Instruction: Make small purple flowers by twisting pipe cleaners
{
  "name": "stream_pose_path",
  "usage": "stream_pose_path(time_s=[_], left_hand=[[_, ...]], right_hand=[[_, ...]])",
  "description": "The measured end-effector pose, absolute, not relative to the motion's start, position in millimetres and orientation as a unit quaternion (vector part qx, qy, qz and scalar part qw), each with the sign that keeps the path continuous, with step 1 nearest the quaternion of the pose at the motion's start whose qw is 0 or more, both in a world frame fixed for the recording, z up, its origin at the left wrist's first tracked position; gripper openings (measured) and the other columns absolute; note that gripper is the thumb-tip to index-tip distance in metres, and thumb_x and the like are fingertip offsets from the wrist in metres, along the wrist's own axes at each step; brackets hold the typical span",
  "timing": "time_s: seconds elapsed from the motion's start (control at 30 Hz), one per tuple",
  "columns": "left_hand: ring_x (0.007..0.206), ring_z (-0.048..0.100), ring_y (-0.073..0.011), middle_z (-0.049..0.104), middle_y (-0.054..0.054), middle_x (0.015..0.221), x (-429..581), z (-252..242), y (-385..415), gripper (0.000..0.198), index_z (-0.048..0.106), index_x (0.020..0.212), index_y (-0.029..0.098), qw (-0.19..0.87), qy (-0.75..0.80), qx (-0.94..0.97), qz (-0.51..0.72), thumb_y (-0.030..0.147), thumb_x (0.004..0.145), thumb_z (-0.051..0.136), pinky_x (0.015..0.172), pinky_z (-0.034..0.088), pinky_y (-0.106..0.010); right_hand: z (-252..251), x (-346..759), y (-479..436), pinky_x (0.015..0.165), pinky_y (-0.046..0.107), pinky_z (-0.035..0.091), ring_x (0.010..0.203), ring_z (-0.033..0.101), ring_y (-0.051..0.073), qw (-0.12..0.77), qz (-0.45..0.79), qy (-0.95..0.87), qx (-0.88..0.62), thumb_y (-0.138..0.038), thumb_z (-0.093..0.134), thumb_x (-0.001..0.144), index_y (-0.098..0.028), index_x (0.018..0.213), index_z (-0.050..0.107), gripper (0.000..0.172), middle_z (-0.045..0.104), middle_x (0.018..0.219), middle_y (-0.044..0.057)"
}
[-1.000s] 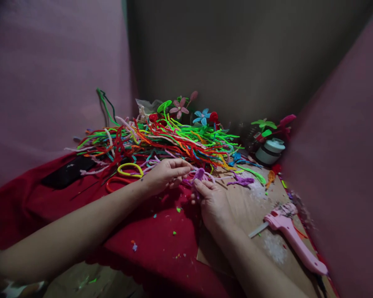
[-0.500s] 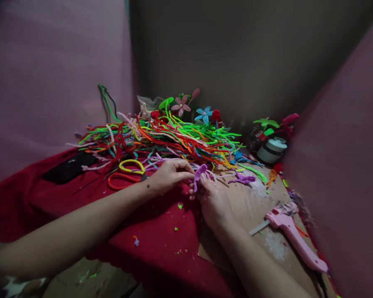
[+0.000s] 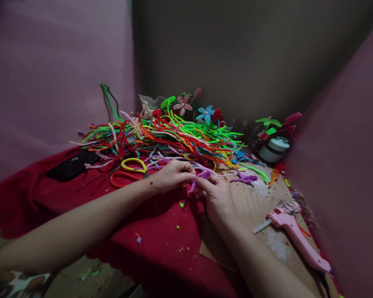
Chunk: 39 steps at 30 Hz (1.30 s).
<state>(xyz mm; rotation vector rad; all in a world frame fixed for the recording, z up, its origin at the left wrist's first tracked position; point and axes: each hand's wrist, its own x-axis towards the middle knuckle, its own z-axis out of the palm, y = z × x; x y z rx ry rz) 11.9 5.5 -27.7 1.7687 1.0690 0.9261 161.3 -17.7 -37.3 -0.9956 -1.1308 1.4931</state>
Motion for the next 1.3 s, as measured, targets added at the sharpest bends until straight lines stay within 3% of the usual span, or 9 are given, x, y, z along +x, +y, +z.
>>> stream_pose_path(time_s=[0.1, 0.27, 0.33, 0.4, 0.57, 0.7, 0.83, 0.93, 1.3], left_hand=[[0.053, 0.048, -0.0091, 0.054, 0.001, 0.058, 14.5, -29.6, 1.6, 0.015, 0.058, 0.068, 0.012, 0.328, 0.45, 0.748, 0.361, 0.022, 0.077, 0.051, 0.052, 0.037, -0.021], [0.074, 0.054, -0.0164, 0.058, -0.008, 0.08, 19.5, -34.9, -17.2, 0.021, 0.058, 0.081, 0.011, -0.021, 0.441, 0.836, 0.325, 0.02, 0.084, 0.039, 0.062, 0.043, -0.026], [0.074, 0.054, -0.0168, 0.058, -0.009, 0.081, 20.1, -34.5, -21.0, 0.023, 0.057, 0.08, 0.012, -0.045, 0.423, 0.849, 0.312, 0.022, 0.086, 0.037, 0.061, 0.043, -0.026], [0.072, 0.054, -0.0149, 0.058, -0.007, 0.077, 20.1, -32.3, -19.7, 0.022, 0.057, 0.077, 0.013, 0.047, 0.427, 0.829, 0.359, 0.023, 0.085, 0.04, 0.061, 0.043, -0.025], [0.051, 0.05, -0.0082, 0.055, -0.001, 0.065, 17.2, -29.3, -6.8, 0.023, 0.058, 0.078, 0.011, 0.519, 0.415, 0.601, 0.444, 0.032, 0.082, 0.05, 0.045, 0.037, -0.02], [0.054, 0.051, -0.0077, 0.055, -0.001, 0.065, 12.1, -32.4, -2.3, 0.017, 0.058, 0.075, 0.01, 0.7, 0.337, 0.491, 0.395, 0.026, 0.072, 0.063, 0.048, 0.041, -0.02], [0.064, 0.059, -0.0133, 0.061, -0.005, 0.071, 8.2, -35.0, -0.7, 0.018, 0.06, 0.079, 0.009, 0.781, 0.286, 0.439, 0.339, 0.026, 0.073, 0.064, 0.055, 0.047, -0.026], [0.06, 0.059, -0.0128, 0.06, -0.005, 0.069, 7.0, -37.6, 1.2, 0.018, 0.059, 0.079, 0.009, 0.815, 0.254, 0.414, 0.316, 0.026, 0.075, 0.062, 0.054, 0.047, -0.026], [0.046, 0.049, -0.008, 0.05, 0.002, 0.056, 10.8, -28.6, -4.9, 0.027, 0.052, 0.067, 0.012, 0.77, 0.291, 0.487, 0.292, 0.036, 0.075, 0.061, 0.046, 0.04, -0.023]], right_hand=[[-35.2, 160.1, -18.3, 0.041, 0.021, 0.033, 0.041, 0.044, 0.008, 0.488, 0.599, -0.464, -0.433, -0.025, 0.068, 0.061, -0.015, 0.06, 0.059, 0.014, 0.053, 0.049, -0.003], [-41.7, 158.2, -15.4, 0.043, 0.024, 0.035, 0.042, 0.046, 0.01, 0.518, 0.589, -0.452, -0.424, -0.028, 0.068, 0.061, -0.016, 0.06, 0.061, 0.014, 0.057, 0.051, -0.001], [-42.7, 158.4, -15.1, 0.044, 0.024, 0.036, 0.043, 0.047, 0.01, 0.527, 0.586, -0.451, -0.418, -0.028, 0.067, 0.061, -0.016, 0.061, 0.061, 0.013, 0.058, 0.053, 0.0], [-40.8, 159.0, -15.8, 0.044, 0.024, 0.035, 0.044, 0.046, 0.01, 0.53, 0.585, -0.45, -0.417, -0.026, 0.067, 0.062, -0.016, 0.06, 0.061, 0.012, 0.057, 0.051, -0.001], [-32.0, 159.1, -19.2, 0.047, 0.022, 0.034, 0.047, 0.045, 0.008, 0.538, 0.593, -0.454, -0.39, -0.024, 0.069, 0.062, -0.015, 0.061, 0.059, 0.013, 0.055, 0.053, -0.004], [-30.5, 157.4, -21.0, 0.049, 0.023, 0.037, 0.049, 0.048, 0.009, 0.531, 0.606, -0.455, -0.38, -0.025, 0.069, 0.063, -0.016, 0.068, 0.062, 0.013, 0.059, 0.06, -0.003], [-30.4, 157.0, -22.7, 0.05, 0.024, 0.04, 0.048, 0.05, 0.01, 0.519, 0.622, -0.457, -0.367, -0.026, 0.067, 0.066, -0.017, 0.066, 0.06, 0.012, 0.058, 0.057, -0.003], [-29.8, 156.8, -24.0, 0.05, 0.024, 0.042, 0.049, 0.052, 0.011, 0.505, 0.634, -0.473, -0.347, -0.027, 0.063, 0.071, -0.017, 0.065, 0.058, 0.013, 0.058, 0.055, -0.001], [-30.1, 157.0, -26.9, 0.05, 0.025, 0.042, 0.05, 0.052, 0.012, 0.508, 0.583, -0.504, -0.385, -0.033, 0.061, 0.071, -0.018, 0.065, 0.058, 0.016, 0.059, 0.057, -0.001]])
